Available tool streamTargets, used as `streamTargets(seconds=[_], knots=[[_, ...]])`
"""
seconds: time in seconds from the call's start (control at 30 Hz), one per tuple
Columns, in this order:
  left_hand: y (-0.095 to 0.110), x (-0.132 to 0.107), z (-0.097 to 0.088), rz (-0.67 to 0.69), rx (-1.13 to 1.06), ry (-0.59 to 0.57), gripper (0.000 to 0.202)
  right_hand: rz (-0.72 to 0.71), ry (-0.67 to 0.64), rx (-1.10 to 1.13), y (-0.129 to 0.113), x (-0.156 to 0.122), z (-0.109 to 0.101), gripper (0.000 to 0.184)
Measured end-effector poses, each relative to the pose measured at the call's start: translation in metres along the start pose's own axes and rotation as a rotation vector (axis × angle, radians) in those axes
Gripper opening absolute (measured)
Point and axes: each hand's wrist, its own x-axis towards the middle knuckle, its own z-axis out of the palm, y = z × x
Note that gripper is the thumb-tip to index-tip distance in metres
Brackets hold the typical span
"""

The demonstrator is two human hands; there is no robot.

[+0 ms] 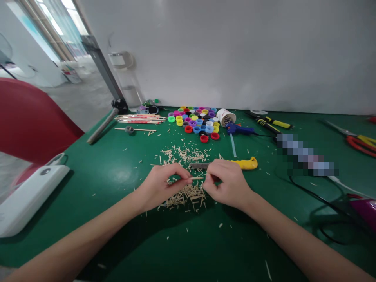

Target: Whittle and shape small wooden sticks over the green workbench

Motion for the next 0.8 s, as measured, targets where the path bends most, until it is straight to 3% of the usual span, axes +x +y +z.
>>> streamTargets(seconds=[0.23, 0.33, 0.43, 0.8], knots=[[0.003, 0.000, -0.001, -0.053, -0.137, 0.071, 0.007, 0.113, 0.004, -0.147, 0.011, 0.001, -0.003, 0.025], [0.006, 0.002, -0.001, -0.091, -0.270, 0.096, 0.006, 0.156, -0.025, -0.095, 0.013, 0.002, -0.004, 0.007], [0.006, 0.003, -0.001, -0.126, -0.325, 0.124, 0.007, 0.118, -0.070, 0.040, 0.011, 0.001, -0.004, 0.031], [0.005, 0.003, 0.001, -0.112, -0.361, 0.146, 0.007, -0.006, -0.026, 0.103, -0.002, -0.001, 0.000, 0.008]])
